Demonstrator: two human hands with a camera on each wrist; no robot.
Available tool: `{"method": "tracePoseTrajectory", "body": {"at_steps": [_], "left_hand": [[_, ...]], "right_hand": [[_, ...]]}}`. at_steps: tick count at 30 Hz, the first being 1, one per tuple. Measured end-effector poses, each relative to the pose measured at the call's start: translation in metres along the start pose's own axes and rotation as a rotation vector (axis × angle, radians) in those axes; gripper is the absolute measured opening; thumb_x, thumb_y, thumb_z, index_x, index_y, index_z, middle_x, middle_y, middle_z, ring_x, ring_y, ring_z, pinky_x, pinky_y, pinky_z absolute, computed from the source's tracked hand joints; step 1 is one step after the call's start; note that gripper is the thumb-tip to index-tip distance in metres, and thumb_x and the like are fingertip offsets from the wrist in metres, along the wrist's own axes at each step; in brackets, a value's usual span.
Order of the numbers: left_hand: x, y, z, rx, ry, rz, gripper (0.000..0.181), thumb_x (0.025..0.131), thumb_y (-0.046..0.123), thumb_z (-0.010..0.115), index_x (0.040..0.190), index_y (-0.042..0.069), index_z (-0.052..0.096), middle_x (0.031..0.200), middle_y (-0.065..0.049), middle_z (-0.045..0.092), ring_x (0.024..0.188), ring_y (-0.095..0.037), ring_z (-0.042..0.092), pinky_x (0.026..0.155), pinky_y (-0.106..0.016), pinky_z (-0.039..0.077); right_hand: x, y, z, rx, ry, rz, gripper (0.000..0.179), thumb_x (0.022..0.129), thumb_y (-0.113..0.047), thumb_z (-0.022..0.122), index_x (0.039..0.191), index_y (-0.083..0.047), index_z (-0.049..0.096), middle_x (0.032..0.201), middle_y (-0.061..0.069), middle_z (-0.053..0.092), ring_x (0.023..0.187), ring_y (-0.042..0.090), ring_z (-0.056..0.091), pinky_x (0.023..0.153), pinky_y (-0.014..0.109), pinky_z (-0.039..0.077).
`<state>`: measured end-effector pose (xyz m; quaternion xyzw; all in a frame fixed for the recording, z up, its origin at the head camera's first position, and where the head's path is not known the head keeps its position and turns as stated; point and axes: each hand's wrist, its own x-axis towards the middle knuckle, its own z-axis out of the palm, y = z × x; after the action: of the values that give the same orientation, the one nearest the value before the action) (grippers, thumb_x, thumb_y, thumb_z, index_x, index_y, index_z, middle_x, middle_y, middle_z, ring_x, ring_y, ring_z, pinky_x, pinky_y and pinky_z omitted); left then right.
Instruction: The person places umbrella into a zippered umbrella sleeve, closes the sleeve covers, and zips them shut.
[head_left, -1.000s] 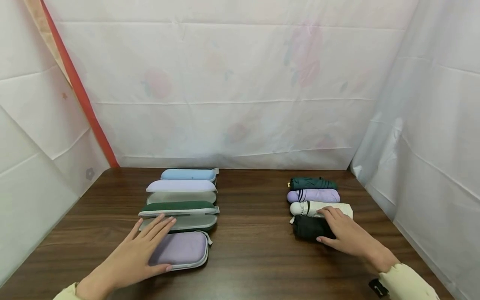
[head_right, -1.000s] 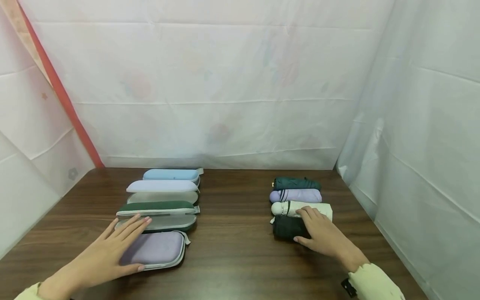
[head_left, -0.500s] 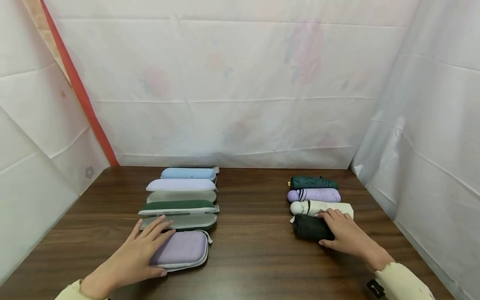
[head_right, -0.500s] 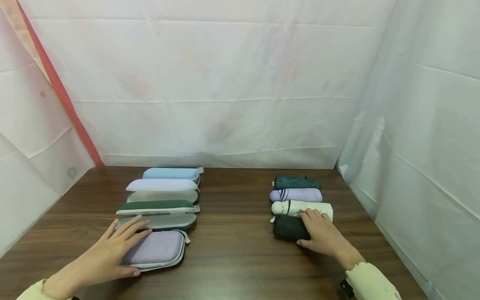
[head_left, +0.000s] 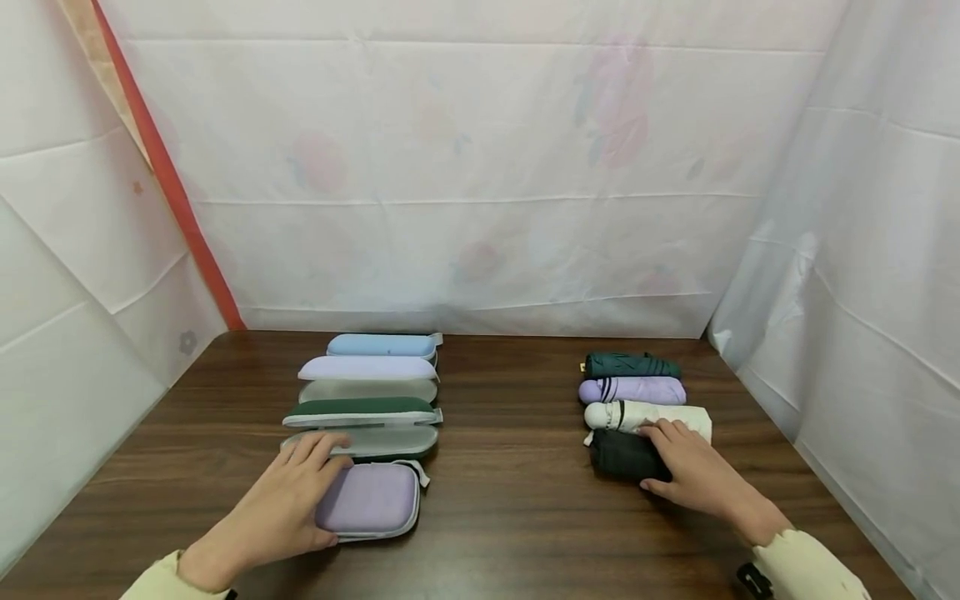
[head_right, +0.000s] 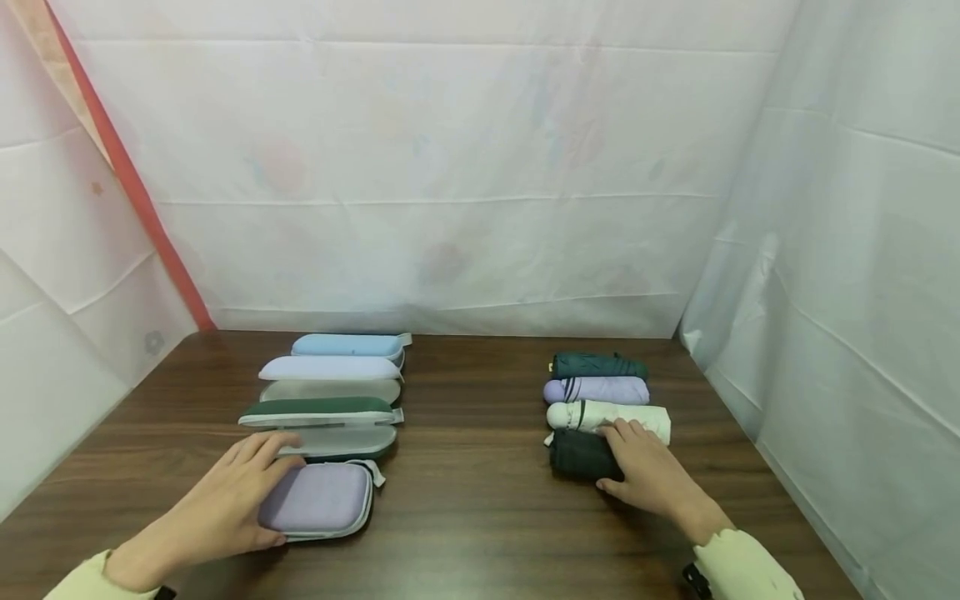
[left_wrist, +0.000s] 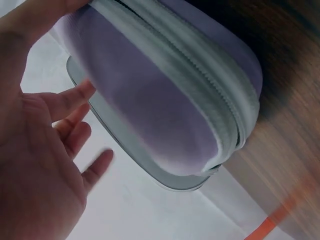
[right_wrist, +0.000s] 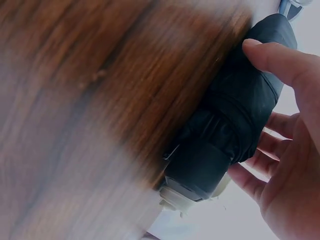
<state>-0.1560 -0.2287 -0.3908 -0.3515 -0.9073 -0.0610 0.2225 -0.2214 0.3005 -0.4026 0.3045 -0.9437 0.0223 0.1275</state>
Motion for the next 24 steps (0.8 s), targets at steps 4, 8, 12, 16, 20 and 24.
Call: {"method": "tracePoseTrajectory", "body": {"at_steps": [4,8,12,16,20,24], "left_hand": [[0.002,0.0,-0.001,-0.01,0.026,-0.006,0.077,0.035,0.036,0.091,0.1,0.007,0.06,0.104,-0.003,0.053,0.098,-0.023,0.046,0.079,-0.045,0.041],[0.003,0.0,-0.005,-0.014,-0.01,-0.022,0.074,0.039,0.039,0.09,0.1,0.008,0.06,0.096,0.002,0.056,0.092,-0.019,0.049,0.077,-0.042,0.044],[0.006,0.003,-0.012,-0.052,-0.077,-0.055,0.068,0.047,0.04,0.088,0.101,0.009,0.063,0.095,0.005,0.057,0.089,-0.014,0.054,0.075,-0.04,0.047],[0.011,0.006,-0.019,-0.127,-0.158,-0.103,0.063,0.058,0.043,0.085,0.107,0.01,0.066,0.1,0.005,0.058,0.087,-0.01,0.056,0.07,-0.035,0.049],[0.019,0.009,-0.025,-0.22,-0.232,-0.142,0.06,0.067,0.047,0.081,0.116,0.015,0.066,0.109,0.004,0.059,0.088,-0.008,0.055,0.066,-0.029,0.048],[0.031,0.011,-0.029,-0.306,-0.261,-0.125,0.056,0.073,0.05,0.075,0.12,0.021,0.065,0.11,0.007,0.06,0.088,-0.005,0.054,0.067,-0.028,0.047]], "right_hand": [[0.0,0.0,0.0,0.002,-0.001,-0.001,0.066,0.069,-0.034,0.083,0.118,0.002,0.056,0.11,0.012,0.054,0.1,0.03,0.052,0.083,0.048,0.043],[0.0,-0.001,-0.001,0.004,-0.009,-0.004,0.066,0.07,-0.033,0.083,0.118,0.003,0.056,0.11,0.014,0.054,0.1,0.03,0.052,0.086,0.048,0.043],[0.001,-0.003,-0.003,0.0,-0.023,-0.001,0.066,0.07,-0.032,0.083,0.118,0.004,0.056,0.11,0.015,0.055,0.101,0.031,0.053,0.086,0.048,0.043],[0.001,-0.003,-0.004,-0.004,-0.029,0.001,0.066,0.07,-0.032,0.083,0.118,0.004,0.056,0.111,0.016,0.056,0.101,0.031,0.053,0.086,0.048,0.044],[0.001,-0.004,-0.005,-0.006,-0.031,-0.001,0.066,0.071,-0.031,0.083,0.118,0.005,0.055,0.112,0.016,0.056,0.102,0.032,0.053,0.087,0.048,0.044],[0.001,-0.005,-0.006,-0.003,-0.039,-0.003,0.066,0.071,-0.03,0.083,0.119,0.006,0.055,0.113,0.017,0.056,0.104,0.033,0.053,0.088,0.048,0.043]]}}
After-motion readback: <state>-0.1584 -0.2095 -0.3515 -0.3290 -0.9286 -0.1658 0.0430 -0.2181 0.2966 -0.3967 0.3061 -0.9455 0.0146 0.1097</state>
